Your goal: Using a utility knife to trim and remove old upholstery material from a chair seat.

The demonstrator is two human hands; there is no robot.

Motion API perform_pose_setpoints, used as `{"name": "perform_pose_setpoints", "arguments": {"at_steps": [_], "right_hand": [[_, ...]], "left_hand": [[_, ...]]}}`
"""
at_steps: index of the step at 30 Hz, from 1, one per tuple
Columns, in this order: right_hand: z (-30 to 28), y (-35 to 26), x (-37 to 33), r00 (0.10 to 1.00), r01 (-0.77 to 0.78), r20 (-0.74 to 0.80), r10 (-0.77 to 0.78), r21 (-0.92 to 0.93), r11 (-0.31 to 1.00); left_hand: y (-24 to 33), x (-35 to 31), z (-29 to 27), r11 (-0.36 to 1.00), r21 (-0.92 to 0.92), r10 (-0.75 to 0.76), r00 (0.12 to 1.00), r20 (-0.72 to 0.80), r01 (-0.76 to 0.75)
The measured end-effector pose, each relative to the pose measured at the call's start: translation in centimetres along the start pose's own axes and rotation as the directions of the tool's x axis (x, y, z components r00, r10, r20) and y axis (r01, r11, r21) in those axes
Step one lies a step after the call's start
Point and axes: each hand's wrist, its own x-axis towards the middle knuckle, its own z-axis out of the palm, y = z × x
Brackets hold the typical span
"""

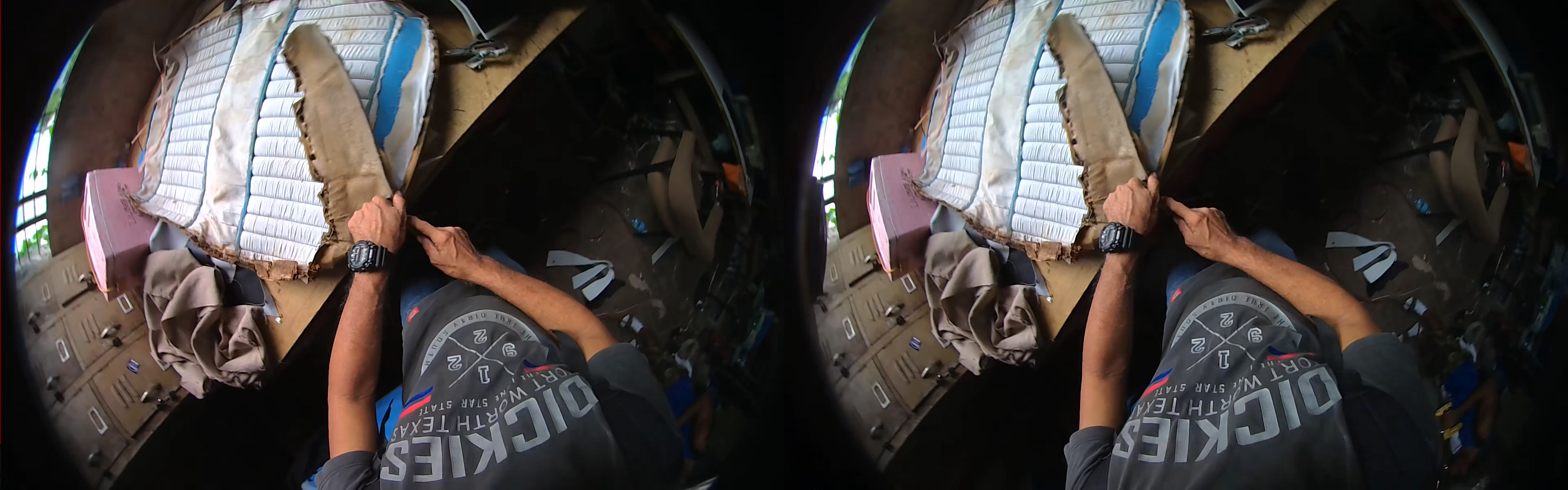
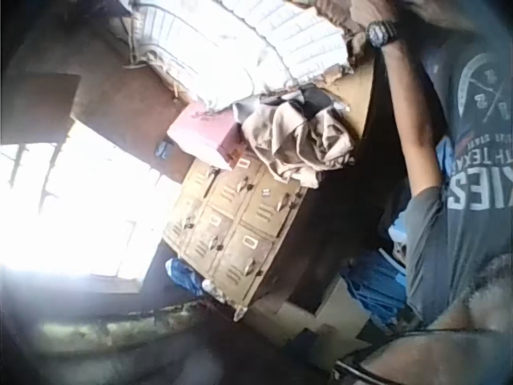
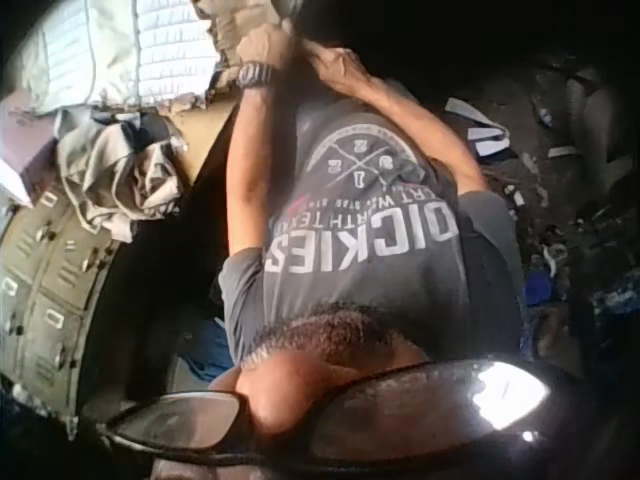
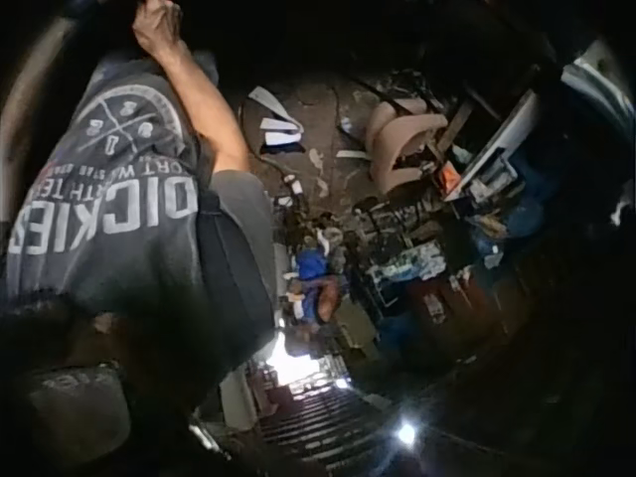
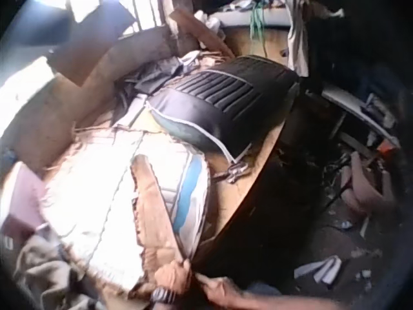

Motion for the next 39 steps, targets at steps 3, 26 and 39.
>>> {"name": "perform_pose_setpoints", "arguments": {"at_steps": [3,26,39], "right_hand": [[-0.4,-0.7,0.2,1.000,-0.013,0.004,0.013,0.027,1.000],[5.5,-3.8,1.0,0.966,-0.048,-0.210,0.148,0.420,0.906],[7.9,-6.5,0.3,0.915,-0.126,-0.380,0.137,0.054,0.991]], "left_hand": [[-0.9,0.6,-0.6,0.995,0.042,0.094,0.995,0.034,-0.096],[-14.1,2.9,7.2,0.701,-0.631,0.273,0.943,-0.193,-0.332],[-11.6,2.4,6.2,0.544,-0.752,0.199,0.928,-0.314,-0.371]]}}
